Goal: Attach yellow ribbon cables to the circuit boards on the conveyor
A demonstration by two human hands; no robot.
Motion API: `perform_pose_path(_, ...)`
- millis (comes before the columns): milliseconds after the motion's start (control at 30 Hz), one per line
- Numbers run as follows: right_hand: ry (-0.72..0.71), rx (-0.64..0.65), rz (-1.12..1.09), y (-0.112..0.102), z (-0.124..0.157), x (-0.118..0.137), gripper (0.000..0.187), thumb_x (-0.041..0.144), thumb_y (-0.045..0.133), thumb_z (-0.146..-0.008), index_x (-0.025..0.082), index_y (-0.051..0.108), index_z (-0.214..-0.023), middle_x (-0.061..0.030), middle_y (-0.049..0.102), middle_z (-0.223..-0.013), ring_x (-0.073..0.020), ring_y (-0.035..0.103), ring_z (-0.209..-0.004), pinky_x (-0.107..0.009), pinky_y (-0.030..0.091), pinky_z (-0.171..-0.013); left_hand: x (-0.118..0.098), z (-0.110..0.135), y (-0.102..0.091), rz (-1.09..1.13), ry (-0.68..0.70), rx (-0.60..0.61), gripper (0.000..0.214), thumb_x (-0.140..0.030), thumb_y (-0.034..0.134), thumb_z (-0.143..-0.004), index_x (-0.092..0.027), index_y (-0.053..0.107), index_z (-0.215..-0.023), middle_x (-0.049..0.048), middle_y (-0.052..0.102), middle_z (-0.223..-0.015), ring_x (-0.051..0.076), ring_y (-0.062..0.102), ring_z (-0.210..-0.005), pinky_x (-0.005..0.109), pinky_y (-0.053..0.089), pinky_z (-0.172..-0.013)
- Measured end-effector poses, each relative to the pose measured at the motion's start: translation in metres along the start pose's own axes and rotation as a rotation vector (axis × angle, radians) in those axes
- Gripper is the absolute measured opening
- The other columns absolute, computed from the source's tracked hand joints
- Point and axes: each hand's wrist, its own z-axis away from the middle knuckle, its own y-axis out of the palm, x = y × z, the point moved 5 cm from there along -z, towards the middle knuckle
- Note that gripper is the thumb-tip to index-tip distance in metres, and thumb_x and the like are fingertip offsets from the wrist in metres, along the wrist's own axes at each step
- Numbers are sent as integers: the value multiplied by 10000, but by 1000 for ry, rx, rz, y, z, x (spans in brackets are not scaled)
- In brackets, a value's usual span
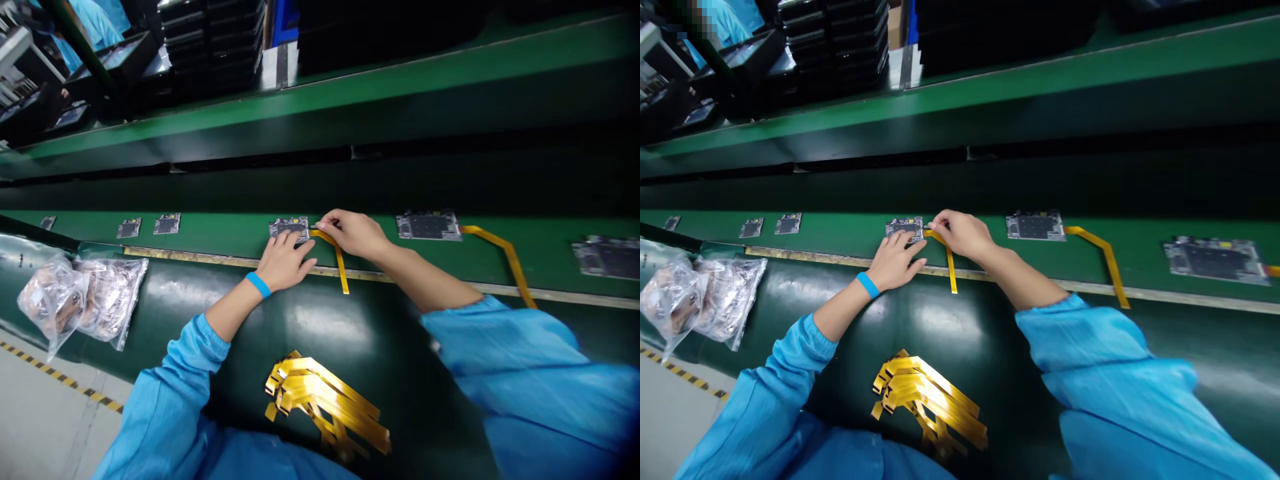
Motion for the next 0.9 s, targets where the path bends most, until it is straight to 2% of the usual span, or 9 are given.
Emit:
perform_pose_path(67,7,-36,-38,-3,12,-5,297,470,546,-978,241,734,-1000,-76,794,-961,-269,723,-865,-317,428,-645,17,13,-5,82,25,-56,385,-392,508,-1069,-204,681,-1358,141,622,-1411,305,554,-1291,414,488,-990)
perform_pose_path(133,-29,-39,-68,-5,30,-2,294,487,559,-973,243,721,-988,-75,785,-942,-273,721,-847,-324,438,-651,37,27,-9,136,2,-112,311,-347,506,-1064,-192,734,-1209,124,689,-1219,266,619,-1127,390,503,-931)
perform_pose_path(233,-175,34,-127,-5,66,18,316,542,656,-920,237,717,-970,-62,760,-885,-242,702,-774,-317,449,-644,64,48,-12,209,-61,-163,269,-304,505,-1059,-185,744,-1032,86,697,-983,230,640,-974,365,505,-899)
perform_pose_path(300,-316,148,-162,1,94,39,299,528,674,-922,235,729,-943,-53,745,-856,-217,688,-734,-308,452,-639,76,58,-10,269,-105,-169,252,-284,515,-1052,-184,734,-979,65,679,-904,214,642,-911,339,503,-856)
perform_pose_path(400,-526,366,-212,14,136,71,239,410,592,-1004,246,760,-962,-49,767,-943,-195,716,-789,-293,460,-671,81,63,-6,346,-132,-169,237,-281,538,-1044,-182,728,-945,48,661,-854,199,642,-857,312,487,-795)
perform_pose_path(533,-670,582,-148,37,179,99,192,325,598,-1028,262,779,-1014,-31,773,-1003,-181,731,-777,-286,419,-638,80,60,-1,379,-137,-174,234,-285,546,-1045,-185,723,-929,43,659,-844,203,647,-849,306,464,-762)
perform_pose_path(700,-713,686,-27,57,197,110,116,246,787,-898,249,767,-1013,-34,765,-1050,-190,721,-761,-288,379,-620,80,60,0,387,-141,-195,245,-279,537,-1055,-182,716,-919,43,655,-830,210,662,-851,307,451,-751)
perform_pose_path(833,-670,732,-55,60,195,108,23,231,757,-916,235,742,-900,-23,749,-996,-173,694,-743,-287,354,-606,81,62,1,401,-148,-218,246,-273,534,-1051,-184,716,-912,43,661,-836,208,664,-851,307,444,-738)
perform_pose_path(900,-649,752,-110,59,192,106,78,274,725,-947,234,736,-881,-24,741,-954,-171,682,-737,-289,354,-609,81,61,1,406,-152,-216,248,-272,531,-1048,-185,715,-907,43,664,-839,208,663,-853,308,446,-738)
